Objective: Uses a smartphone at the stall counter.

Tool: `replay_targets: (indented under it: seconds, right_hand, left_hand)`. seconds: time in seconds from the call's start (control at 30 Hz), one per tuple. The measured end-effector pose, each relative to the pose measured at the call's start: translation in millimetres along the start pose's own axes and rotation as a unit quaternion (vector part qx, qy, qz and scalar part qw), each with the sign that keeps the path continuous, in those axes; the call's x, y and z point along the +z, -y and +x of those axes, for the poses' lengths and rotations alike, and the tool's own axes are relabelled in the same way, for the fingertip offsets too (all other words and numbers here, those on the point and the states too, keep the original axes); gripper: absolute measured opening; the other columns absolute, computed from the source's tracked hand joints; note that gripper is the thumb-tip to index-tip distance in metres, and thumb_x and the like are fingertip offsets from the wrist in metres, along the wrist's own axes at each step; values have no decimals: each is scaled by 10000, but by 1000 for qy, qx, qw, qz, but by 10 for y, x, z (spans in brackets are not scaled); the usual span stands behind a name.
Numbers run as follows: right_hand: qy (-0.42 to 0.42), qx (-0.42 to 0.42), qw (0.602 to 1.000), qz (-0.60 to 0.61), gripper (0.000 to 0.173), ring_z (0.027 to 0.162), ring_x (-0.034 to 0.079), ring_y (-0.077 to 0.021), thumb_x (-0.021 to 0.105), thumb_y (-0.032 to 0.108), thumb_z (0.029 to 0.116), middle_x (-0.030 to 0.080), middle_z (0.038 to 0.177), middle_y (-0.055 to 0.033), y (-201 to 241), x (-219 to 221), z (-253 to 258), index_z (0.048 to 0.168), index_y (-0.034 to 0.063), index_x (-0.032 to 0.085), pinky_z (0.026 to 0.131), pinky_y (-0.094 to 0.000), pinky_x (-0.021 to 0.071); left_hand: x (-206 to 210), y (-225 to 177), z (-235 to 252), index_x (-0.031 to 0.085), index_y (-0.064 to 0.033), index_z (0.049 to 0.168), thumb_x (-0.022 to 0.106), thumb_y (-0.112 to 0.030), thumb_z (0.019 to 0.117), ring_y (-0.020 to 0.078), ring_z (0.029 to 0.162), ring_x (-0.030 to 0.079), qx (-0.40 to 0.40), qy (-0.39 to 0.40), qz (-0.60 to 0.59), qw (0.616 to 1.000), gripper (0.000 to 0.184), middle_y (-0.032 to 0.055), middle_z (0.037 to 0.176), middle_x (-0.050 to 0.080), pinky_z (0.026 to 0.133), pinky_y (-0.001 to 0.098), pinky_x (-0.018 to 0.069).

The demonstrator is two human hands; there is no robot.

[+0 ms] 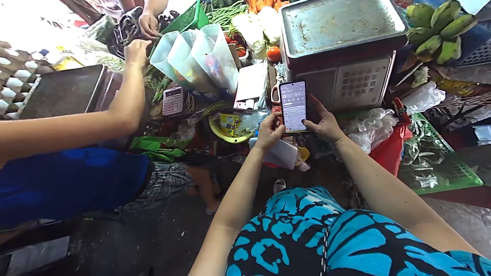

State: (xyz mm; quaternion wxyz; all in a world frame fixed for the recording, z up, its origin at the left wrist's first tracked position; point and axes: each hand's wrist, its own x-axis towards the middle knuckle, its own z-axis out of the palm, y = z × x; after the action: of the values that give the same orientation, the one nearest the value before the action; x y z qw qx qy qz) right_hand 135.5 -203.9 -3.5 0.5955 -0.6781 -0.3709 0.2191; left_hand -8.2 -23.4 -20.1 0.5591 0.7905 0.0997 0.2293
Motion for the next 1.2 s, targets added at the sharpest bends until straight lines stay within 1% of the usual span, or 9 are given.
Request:
replay_targets:
  seconds: [0.2, 0.4, 0.53, 0.63, 0.8, 0.9, 1.0, 1.1, 1.2]
  right_hand:
    - [-1, -15, 1000, 6, 860, 999, 728, -107, 750, 123, 893, 728, 1193, -64, -68, 9, 27, 1618, 214, 298, 910, -311, 604]
    - [14, -11, 1000, 16, 891, 913, 741, -106, 750, 94, 882, 746, 1111, -56, -10, -2, -10, 1622, 232, 274, 839, -292, 617]
    - [9, -12, 1000, -3, 907, 915, 737, -105, 756, 115, 864, 736, 1135, -67, -13, -2, -11, 1624, 220, 272, 833, -296, 615]
    - [-1, -17, 1000, -16, 915, 921, 727, -102, 763, 127, 833, 721, 1168, -88, -8, 1, 7, 1616, 172, 292, 840, -301, 612]
    - [-6, -13, 999, -33, 914, 942, 715, -110, 762, 142, 824, 706, 1201, -107, -11, 1, 8, 1614, 170, 302, 851, -310, 597]
    - [-9, -6, 999, -39, 918, 908, 719, -114, 753, 162, 823, 720, 1158, -104, -14, 3, 9, 1619, 192, 296, 833, -318, 601]
    - [-1, -12, 999, -29, 911, 945, 722, -102, 749, 133, 836, 723, 1164, -91, -32, -1, 18, 1619, 172, 287, 858, -302, 603]
    - [-1, -20, 1000, -17, 923, 916, 727, -81, 748, 108, 820, 738, 1123, -67, -32, 10, 19, 1616, 154, 284, 833, -271, 609]
    - [3, -18, 1000, -14, 975, 948, 725, -81, 786, 95, 789, 731, 1140, -67, -9, 12, 16, 1616, 143, 271, 857, -271, 609]
  left_hand:
    - [2, 9, -1, 620, 1, 1266, 586, -27, 897, 75, 615, 496, 3, -1, -2, 1000, 371, 30, 783, 562, 576, 242, 455]
    - [-1, -2, 1, 616, 6, 1272, 589, -33, 894, 75, 615, 492, 0, 0, 3, 1000, 381, 28, 786, 558, 577, 239, 449]
    - [-3, -14, -3, 616, 10, 1269, 589, -26, 893, 75, 616, 491, 2, -2, 7, 1000, 379, 31, 779, 557, 578, 242, 449]
    - [-8, -36, -3, 615, 16, 1283, 590, -39, 900, 96, 629, 497, -6, 0, 27, 1000, 388, 51, 799, 576, 593, 273, 456]
    - [-1, -29, -6, 614, 11, 1283, 592, -41, 910, 90, 625, 494, -6, -2, 28, 1000, 377, 48, 794, 568, 587, 265, 454]
    - [0, 5, 14, 622, 13, 1263, 574, -52, 919, 77, 646, 512, -3, -3, 19, 1000, 353, 32, 795, 578, 615, 255, 466]
    - [4, 34, 26, 629, 18, 1255, 549, -63, 949, 76, 653, 526, 3, -6, 11, 1000, 326, 27, 788, 586, 636, 262, 479]
    - [0, 40, 25, 627, 24, 1267, 509, -73, 977, 105, 727, 608, 6, -8, 10, 1000, 328, 78, 873, 653, 719, 299, 540]
    - [2, 46, 26, 626, 30, 1267, 494, -71, 980, 110, 750, 627, 11, -9, 1, 1000, 332, 87, 894, 667, 735, 306, 549]
